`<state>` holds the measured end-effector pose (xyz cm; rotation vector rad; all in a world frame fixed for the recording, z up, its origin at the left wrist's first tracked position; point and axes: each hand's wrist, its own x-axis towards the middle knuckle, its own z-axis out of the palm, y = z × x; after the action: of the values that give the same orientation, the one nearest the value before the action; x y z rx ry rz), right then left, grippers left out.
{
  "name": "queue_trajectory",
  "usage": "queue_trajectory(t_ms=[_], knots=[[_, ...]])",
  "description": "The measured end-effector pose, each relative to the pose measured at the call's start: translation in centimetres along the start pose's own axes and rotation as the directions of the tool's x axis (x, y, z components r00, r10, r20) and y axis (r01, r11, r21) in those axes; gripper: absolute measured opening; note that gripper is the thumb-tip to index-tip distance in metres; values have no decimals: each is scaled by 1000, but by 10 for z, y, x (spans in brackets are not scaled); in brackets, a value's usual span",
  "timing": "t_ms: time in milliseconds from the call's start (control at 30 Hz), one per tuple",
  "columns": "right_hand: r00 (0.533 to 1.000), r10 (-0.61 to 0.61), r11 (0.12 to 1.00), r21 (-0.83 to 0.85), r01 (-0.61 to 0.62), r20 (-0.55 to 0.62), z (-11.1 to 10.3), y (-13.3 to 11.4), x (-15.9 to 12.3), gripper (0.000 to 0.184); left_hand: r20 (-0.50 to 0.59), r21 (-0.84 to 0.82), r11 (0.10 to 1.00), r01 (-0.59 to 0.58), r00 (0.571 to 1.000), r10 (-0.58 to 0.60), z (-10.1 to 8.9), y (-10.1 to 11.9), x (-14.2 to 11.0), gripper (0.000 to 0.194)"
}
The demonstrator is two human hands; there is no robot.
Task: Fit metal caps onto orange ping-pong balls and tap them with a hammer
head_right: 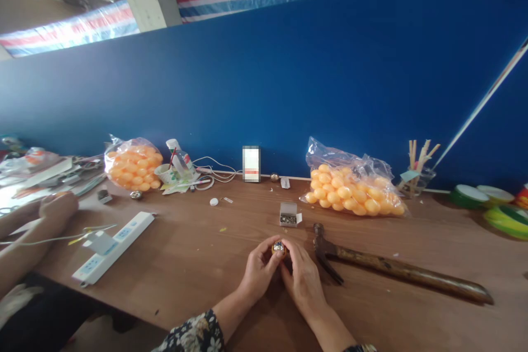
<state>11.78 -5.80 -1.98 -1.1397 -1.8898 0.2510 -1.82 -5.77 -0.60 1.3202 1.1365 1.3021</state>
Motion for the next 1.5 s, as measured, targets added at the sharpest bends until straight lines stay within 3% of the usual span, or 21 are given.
queue_trajectory(t_ms=[400,633,1300,1500], knots=[[1000,-16,1000,3,16,-10,-3,-4,2,33,-56,108,993,-45,997,52,-1,-2,-1,38],[1000,2,1000,12,-2,12,0,0,0,33,-18,109,994,-32,999,34,-1,-5,0,37],[1000,15,1000,6,-15,18,1,2,-1,40,-65,74,997,-4,998,9,0,1,0,39],[1000,-1,1000,1,1,24,1,2,0,40,-25,70,998,-4,1000,6,0,-2,-1,37]])
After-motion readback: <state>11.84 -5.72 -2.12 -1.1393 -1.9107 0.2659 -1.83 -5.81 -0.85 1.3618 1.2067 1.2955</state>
